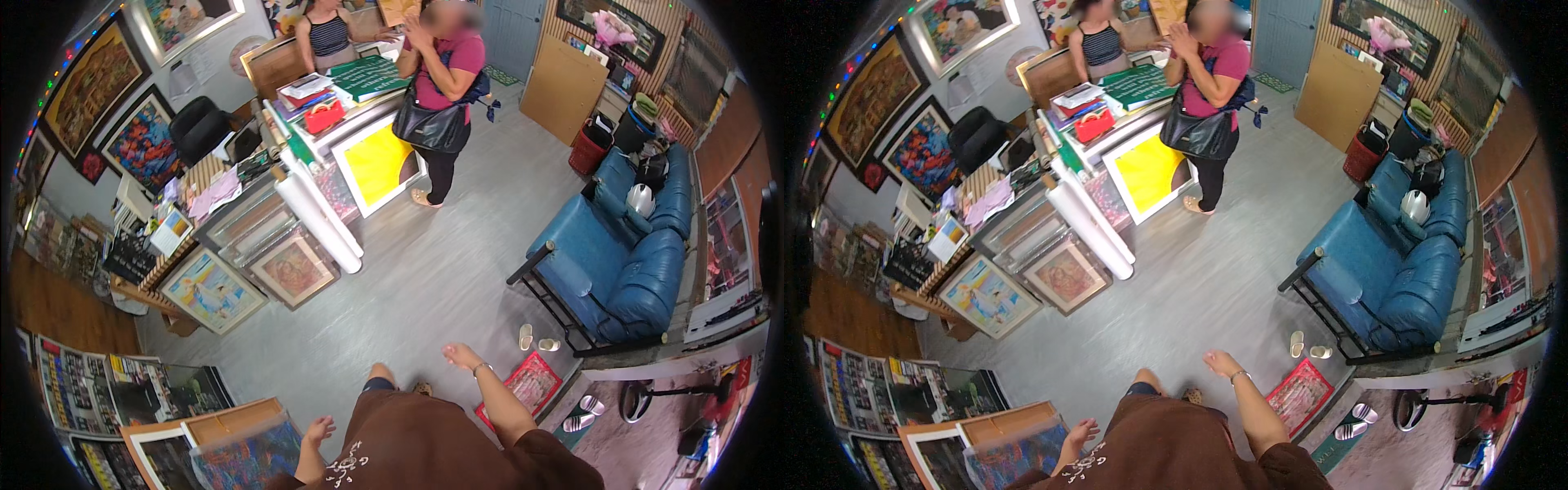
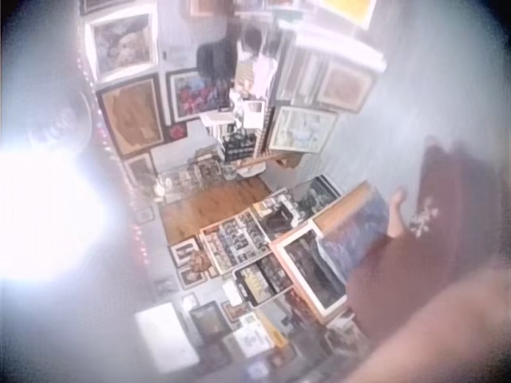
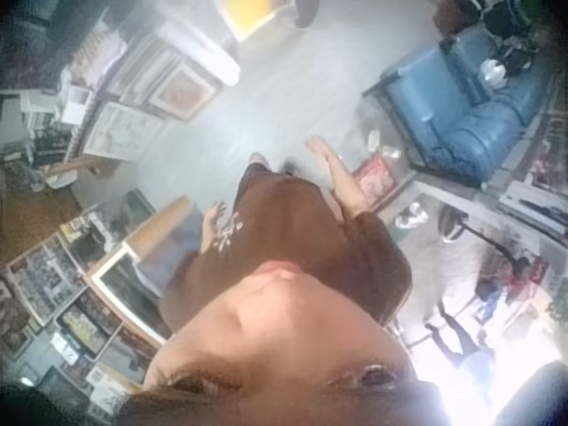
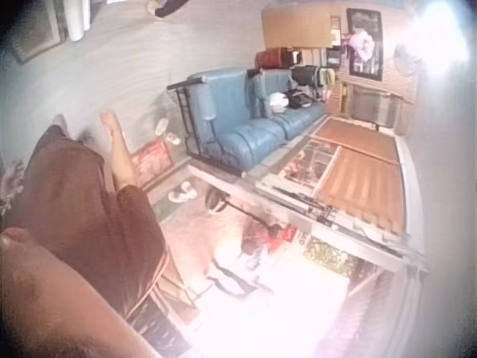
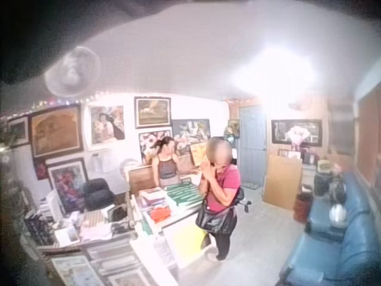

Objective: The person selects framed artwork from a stack, places it inside bubble wrap, tapes the wrap shut, carries it through a shop, and then counts money and coins from two blue basins.

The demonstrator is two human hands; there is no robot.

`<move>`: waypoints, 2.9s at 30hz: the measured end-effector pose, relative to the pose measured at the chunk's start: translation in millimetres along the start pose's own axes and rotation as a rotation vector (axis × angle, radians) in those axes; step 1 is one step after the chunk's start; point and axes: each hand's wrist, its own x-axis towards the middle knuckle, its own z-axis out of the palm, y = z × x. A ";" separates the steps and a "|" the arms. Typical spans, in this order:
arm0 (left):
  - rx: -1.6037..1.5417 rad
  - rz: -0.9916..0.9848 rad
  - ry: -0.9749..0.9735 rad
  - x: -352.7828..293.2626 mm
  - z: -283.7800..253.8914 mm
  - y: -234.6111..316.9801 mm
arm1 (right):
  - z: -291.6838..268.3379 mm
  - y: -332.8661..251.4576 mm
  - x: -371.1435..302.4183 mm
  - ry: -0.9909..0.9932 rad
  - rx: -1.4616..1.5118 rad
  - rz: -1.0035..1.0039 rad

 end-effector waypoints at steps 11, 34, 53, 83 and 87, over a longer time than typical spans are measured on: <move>0.517 -0.126 0.174 183.3 141.0 320.6 | -270.4 56.9 61.8 0.699 0.115 -0.001; 1.243 0.778 -0.896 296.5 1067.1 934.7 | -559.4 308.6 226.0 0.702 0.400 0.202; 0.893 0.643 -0.337 507.9 1295.4 1429.8 | -1309.9 157.5 442.7 0.514 0.130 0.091; 0.490 0.372 0.171 825.0 1064.7 1678.3 | -1782.4 -527.3 1314.9 -0.046 -0.818 -0.289; -0.320 0.203 0.425 855.9 999.9 1812.0 | -1708.2 -607.0 1388.9 -0.279 -0.776 -0.395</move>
